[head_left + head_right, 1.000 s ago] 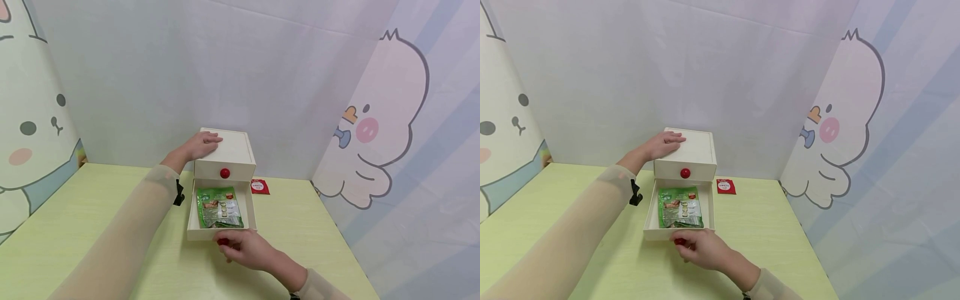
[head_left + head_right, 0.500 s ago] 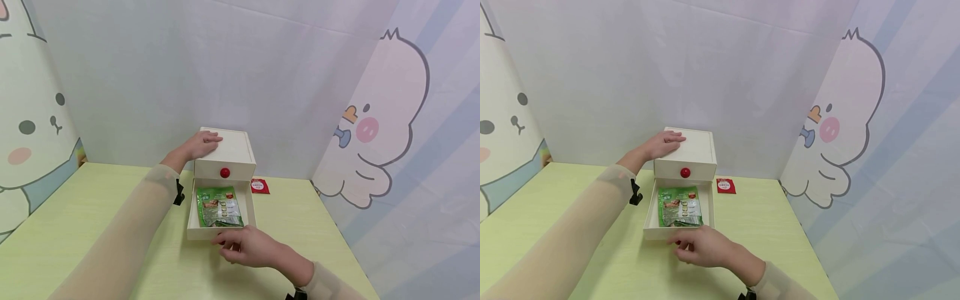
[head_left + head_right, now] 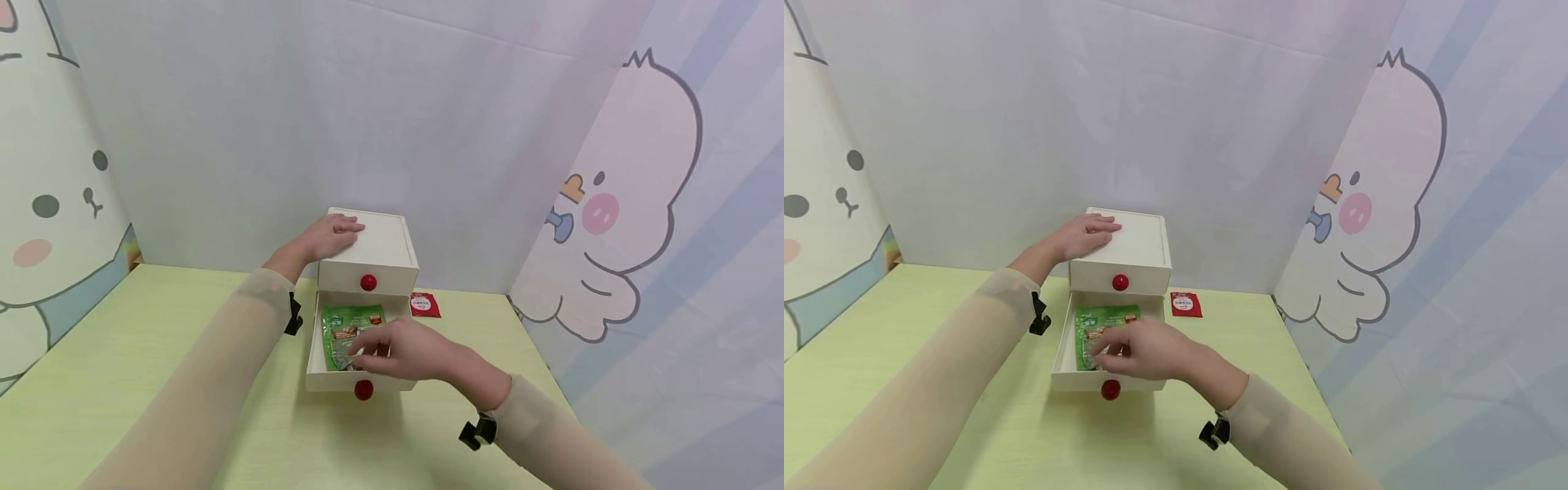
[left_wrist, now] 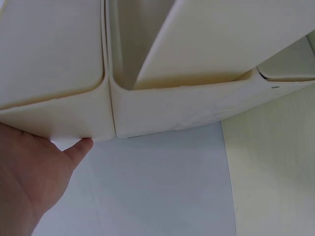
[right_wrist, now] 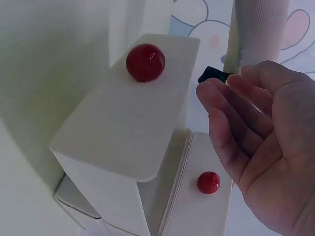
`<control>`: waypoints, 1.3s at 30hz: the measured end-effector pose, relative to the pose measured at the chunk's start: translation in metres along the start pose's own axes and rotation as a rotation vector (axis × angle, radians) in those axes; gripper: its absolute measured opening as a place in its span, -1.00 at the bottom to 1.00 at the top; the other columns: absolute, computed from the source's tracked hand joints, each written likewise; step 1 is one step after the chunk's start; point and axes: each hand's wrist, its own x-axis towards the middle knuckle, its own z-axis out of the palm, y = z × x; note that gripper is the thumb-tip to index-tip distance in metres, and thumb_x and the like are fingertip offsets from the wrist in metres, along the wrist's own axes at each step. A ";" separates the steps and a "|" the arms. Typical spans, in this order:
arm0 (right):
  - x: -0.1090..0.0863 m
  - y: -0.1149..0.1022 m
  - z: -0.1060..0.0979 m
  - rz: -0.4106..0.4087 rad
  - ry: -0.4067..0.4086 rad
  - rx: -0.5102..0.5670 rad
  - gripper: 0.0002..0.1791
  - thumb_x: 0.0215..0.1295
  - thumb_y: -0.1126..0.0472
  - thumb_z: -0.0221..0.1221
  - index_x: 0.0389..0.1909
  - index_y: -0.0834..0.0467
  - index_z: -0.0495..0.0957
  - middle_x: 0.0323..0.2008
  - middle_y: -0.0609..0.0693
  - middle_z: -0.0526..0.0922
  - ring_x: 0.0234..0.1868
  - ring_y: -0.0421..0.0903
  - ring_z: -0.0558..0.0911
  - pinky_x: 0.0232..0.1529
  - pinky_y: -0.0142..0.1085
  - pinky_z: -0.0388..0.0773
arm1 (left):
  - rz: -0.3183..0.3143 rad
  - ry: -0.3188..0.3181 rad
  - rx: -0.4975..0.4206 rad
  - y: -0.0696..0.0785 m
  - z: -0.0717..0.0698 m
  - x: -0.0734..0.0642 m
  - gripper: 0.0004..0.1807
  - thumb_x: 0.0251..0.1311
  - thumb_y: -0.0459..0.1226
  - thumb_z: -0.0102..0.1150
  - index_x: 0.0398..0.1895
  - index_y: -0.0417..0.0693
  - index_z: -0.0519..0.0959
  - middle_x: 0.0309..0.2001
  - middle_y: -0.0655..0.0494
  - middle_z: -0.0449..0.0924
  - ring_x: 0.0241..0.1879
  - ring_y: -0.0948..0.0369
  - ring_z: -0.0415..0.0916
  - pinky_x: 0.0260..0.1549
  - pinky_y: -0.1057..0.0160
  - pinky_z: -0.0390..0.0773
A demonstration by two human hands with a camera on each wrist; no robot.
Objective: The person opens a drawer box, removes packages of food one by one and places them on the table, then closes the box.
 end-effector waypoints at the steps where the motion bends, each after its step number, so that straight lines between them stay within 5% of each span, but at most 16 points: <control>1: 0.003 0.001 -0.003 -0.002 0.003 -0.012 -0.81 0.55 0.16 0.34 0.05 0.03 0.83 -0.20 -0.19 0.81 -0.37 -0.40 0.59 -0.29 -0.48 0.65 | 0.003 0.000 0.000 0.000 0.000 0.000 -0.43 0.67 -0.04 -0.11 0.62 0.08 0.48 0.78 0.03 0.14 0.81 -0.11 -0.14 0.75 -0.29 -0.12; 7: 0.022 0.006 -0.016 0.003 -0.024 -0.070 -0.78 0.58 0.13 0.32 0.08 0.04 0.84 -0.31 -0.23 0.80 -0.45 -0.33 0.56 -0.37 -0.47 0.56 | 0.011 0.004 0.005 0.001 0.001 0.002 -0.43 0.67 -0.05 -0.11 0.62 0.07 0.48 0.77 0.02 0.15 0.81 -0.11 -0.12 0.75 -0.28 -0.10; 18: 0.059 0.017 -0.035 0.015 -0.148 -0.218 -0.83 0.58 0.09 0.33 -0.02 0.03 0.84 -0.26 -0.15 0.84 -0.34 -0.36 0.68 -0.18 -0.44 0.67 | 0.009 0.001 0.002 0.001 0.001 0.003 -0.44 0.68 -0.06 -0.13 0.61 0.07 0.49 0.77 0.02 0.15 0.81 -0.10 -0.13 0.75 -0.30 -0.11; 29: 0.084 0.029 -0.030 0.195 -0.319 -0.265 -0.76 0.49 0.00 0.42 0.05 -0.01 0.82 -0.20 -0.19 0.79 -0.21 -0.26 0.68 -0.06 -0.36 0.69 | 0.013 0.010 0.001 -0.001 0.002 0.002 -0.43 0.68 -0.05 -0.12 0.61 0.06 0.49 0.77 0.02 0.16 0.81 -0.11 -0.14 0.75 -0.30 -0.12; 39: 0.088 0.022 -0.009 0.315 -0.487 -0.242 -0.82 0.30 -0.05 0.57 -0.17 -0.18 0.80 -0.20 -0.25 0.74 -0.12 -0.21 0.67 0.02 -0.27 0.70 | -0.002 0.015 -0.013 0.000 0.002 0.000 -0.43 0.68 -0.05 -0.13 0.62 0.07 0.48 0.78 0.03 0.13 0.81 -0.11 -0.13 0.74 -0.31 -0.10</control>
